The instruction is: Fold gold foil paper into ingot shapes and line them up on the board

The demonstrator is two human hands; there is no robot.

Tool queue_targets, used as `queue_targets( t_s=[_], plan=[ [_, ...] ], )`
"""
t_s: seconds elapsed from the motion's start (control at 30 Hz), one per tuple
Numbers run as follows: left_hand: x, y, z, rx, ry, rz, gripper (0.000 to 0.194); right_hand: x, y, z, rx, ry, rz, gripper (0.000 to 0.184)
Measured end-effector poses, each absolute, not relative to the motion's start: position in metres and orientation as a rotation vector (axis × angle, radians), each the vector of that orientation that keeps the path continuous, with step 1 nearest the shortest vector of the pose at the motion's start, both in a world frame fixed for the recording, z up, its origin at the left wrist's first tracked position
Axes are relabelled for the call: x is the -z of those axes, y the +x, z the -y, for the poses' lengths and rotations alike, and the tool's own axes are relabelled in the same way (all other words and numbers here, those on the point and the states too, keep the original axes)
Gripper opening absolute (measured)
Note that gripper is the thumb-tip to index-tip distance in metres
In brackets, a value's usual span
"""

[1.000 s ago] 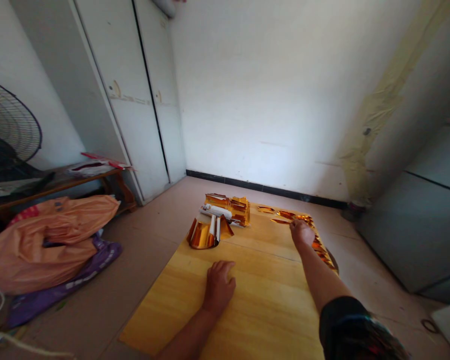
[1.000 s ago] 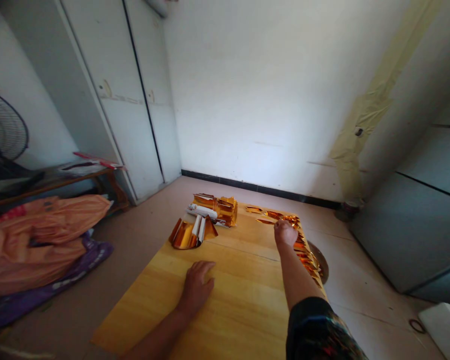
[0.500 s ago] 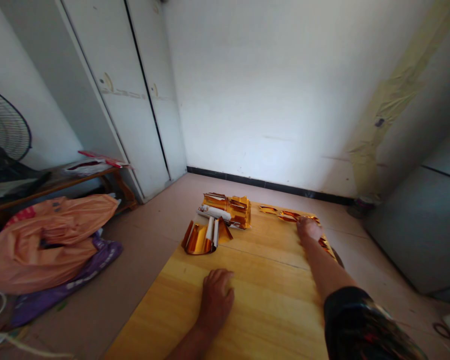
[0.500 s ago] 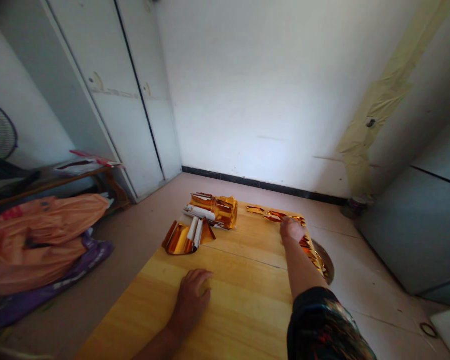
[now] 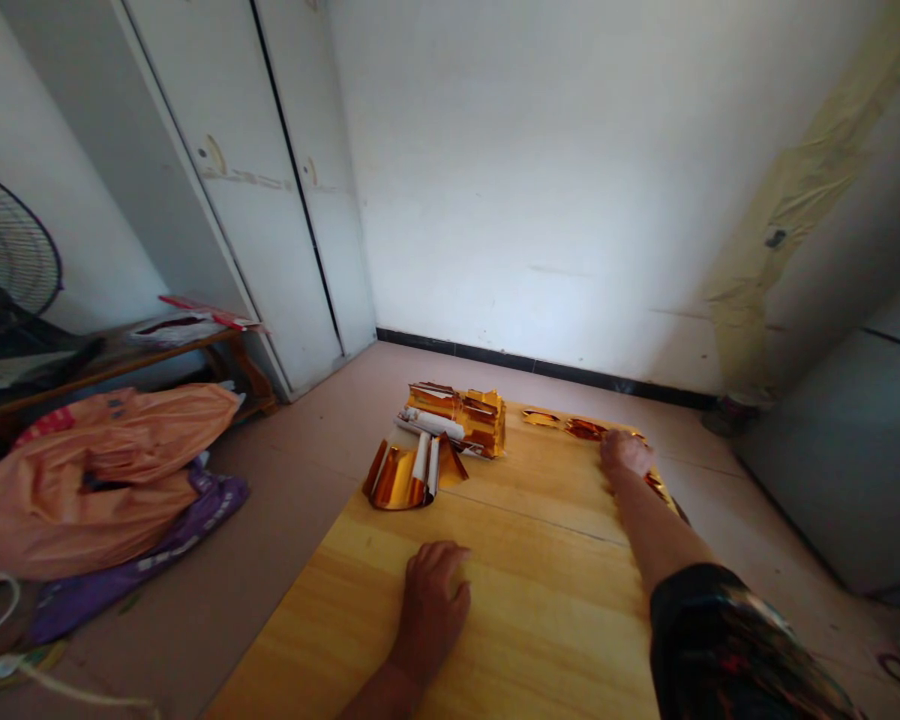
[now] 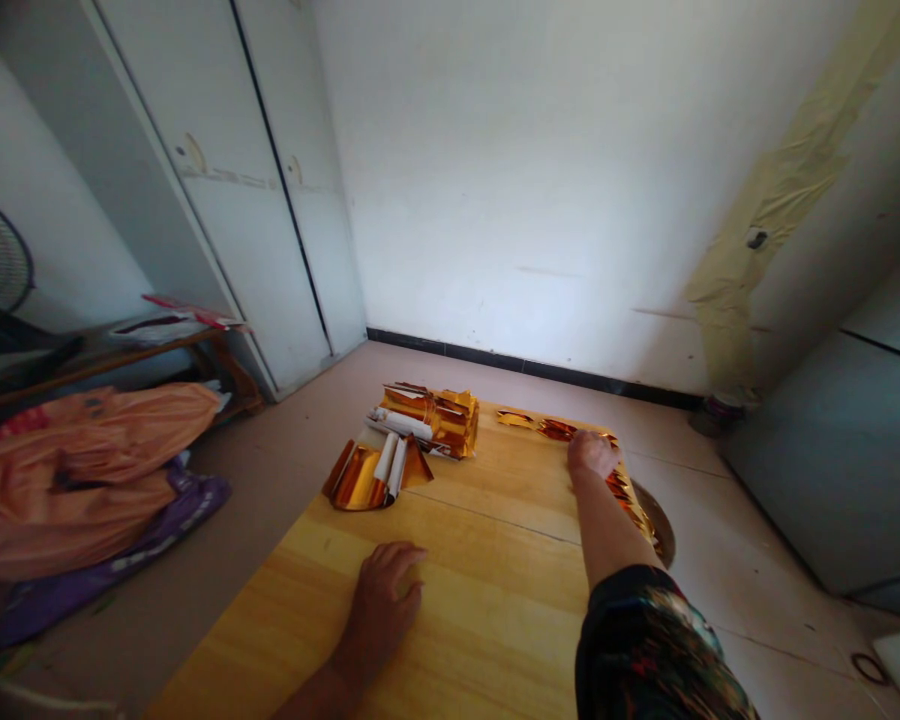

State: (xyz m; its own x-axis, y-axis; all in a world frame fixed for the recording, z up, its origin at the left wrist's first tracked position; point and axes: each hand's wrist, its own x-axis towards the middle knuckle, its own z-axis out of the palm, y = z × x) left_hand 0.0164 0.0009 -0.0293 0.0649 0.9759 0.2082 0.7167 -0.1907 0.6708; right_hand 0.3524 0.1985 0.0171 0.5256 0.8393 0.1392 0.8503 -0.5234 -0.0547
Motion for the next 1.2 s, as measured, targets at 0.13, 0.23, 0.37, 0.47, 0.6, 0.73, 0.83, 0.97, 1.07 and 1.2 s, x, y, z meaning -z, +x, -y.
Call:
queue_targets(
  t_s=[0.13,0.23,0.37,0.47,0.6,0.73,0.83,0.97,1.07,1.2],
  plan=[
    [0.033,0.016,-0.001,-0.899,1.979,-1.697,0.039,-0.014,0.354,-0.200,0.174,-2.637,1.485,0.031],
    [0.035,0.016,-0.002,-0.904,1.987,-1.704,0.039,-0.011,0.355,-0.198,0.197,-2.633,1.494,0.031],
    [0.034,0.017,-0.002,-0.903,1.983,-1.695,0.038,-0.013,0.357,-0.196,0.241,-2.599,1.546,0.030],
    [0.031,0.017,-0.002,-0.892,1.975,-1.689,0.038,-0.022,0.351,-0.192,0.304,-2.518,1.629,0.027],
    [0.029,0.018,-0.004,-0.908,1.961,-1.674,0.036,-0.032,0.315,-0.173,0.323,-2.316,1.826,0.024],
    [0.030,0.018,-0.006,-0.970,1.920,-1.659,0.036,-0.021,0.247,-0.124,0.108,-1.905,2.134,0.021],
    [0.030,0.016,-0.008,-1.063,1.875,-1.626,0.035,0.001,0.199,-0.074,-0.100,-1.634,2.207,0.015],
    [0.029,0.007,-0.016,-1.218,1.792,-1.621,0.030,0.022,0.169,-0.025,-0.061,-1.492,2.218,0.017],
    [0.028,-0.007,-0.028,-1.308,1.702,-1.652,0.027,0.027,0.170,-0.010,-0.036,-1.457,2.200,0.018],
    [0.027,-0.028,-0.046,-1.339,1.628,-1.807,0.025,0.030,0.176,-0.007,0.003,-1.427,2.195,0.018]
  ],
)
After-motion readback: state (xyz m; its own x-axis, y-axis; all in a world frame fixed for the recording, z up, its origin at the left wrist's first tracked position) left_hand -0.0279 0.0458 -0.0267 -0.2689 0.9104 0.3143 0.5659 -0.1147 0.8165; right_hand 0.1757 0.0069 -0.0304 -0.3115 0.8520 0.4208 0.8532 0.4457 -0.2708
